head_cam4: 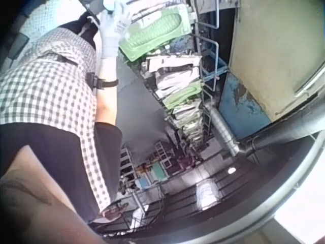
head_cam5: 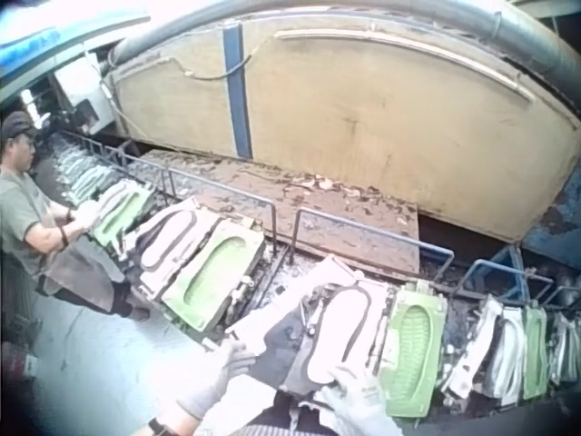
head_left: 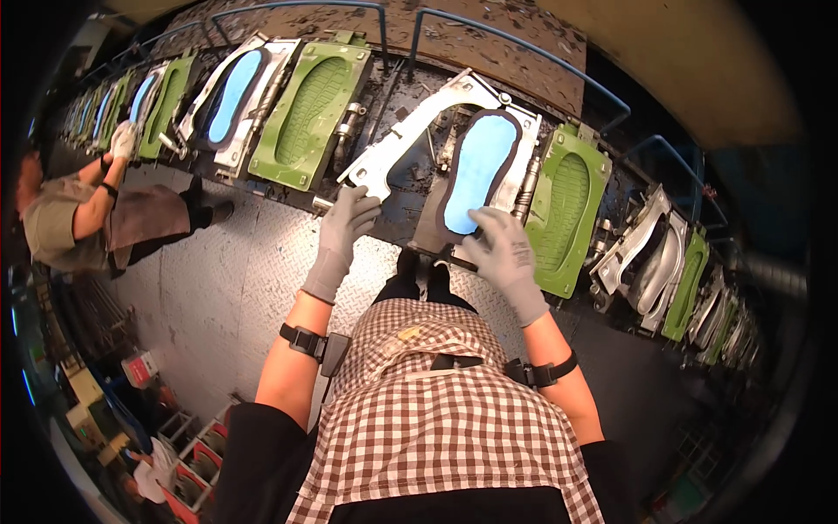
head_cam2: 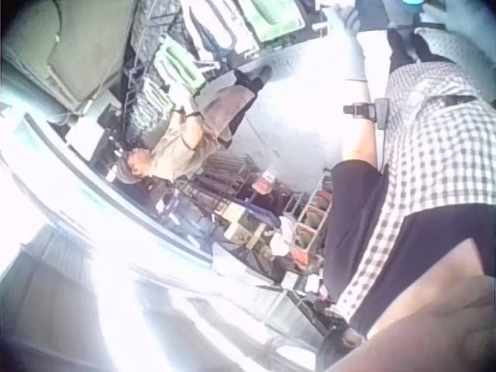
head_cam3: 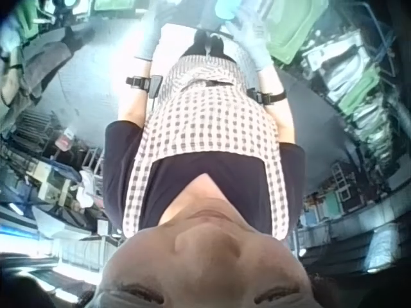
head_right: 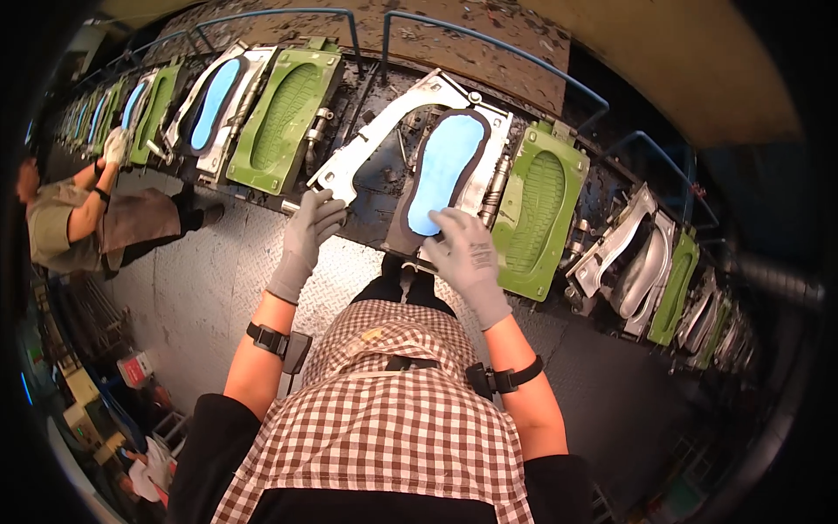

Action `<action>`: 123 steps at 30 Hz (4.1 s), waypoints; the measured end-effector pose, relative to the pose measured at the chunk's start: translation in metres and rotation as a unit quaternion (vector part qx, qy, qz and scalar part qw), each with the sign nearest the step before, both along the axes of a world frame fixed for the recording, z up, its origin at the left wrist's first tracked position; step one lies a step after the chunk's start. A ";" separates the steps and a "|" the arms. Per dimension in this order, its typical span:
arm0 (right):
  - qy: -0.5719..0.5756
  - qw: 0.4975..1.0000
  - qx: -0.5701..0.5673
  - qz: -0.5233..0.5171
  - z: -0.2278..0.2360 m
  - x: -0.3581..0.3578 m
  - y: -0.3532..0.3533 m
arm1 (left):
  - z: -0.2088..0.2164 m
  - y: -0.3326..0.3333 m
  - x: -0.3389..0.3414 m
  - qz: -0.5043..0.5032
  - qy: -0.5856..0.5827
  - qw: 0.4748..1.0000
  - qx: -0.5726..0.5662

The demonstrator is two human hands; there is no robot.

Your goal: Operator places sandal components onto a production line machine to attach the sole and upper.

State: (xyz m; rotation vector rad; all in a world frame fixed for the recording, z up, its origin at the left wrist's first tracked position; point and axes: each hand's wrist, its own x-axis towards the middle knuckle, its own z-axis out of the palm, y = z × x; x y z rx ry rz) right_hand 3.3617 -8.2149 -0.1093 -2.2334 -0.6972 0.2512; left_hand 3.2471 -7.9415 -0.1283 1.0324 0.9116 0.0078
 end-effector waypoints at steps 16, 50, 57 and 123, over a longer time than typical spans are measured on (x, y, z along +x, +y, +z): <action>-0.161 0.979 -0.084 0.092 -0.046 -0.011 0.007 | -0.045 -0.056 -0.222 0.239 0.078 0.968 0.025; -0.337 0.922 -0.135 0.132 -0.101 -0.059 0.060 | -0.145 -0.121 -0.586 0.411 0.301 0.860 0.014; -0.262 0.907 -0.127 0.305 -0.113 -0.107 0.157 | -0.166 -0.163 -0.636 0.528 0.296 0.796 0.004; 0.255 -0.314 -0.190 0.894 -0.241 -2.058 -0.420 | -0.191 -0.742 -1.599 0.940 0.290 -0.157 -0.086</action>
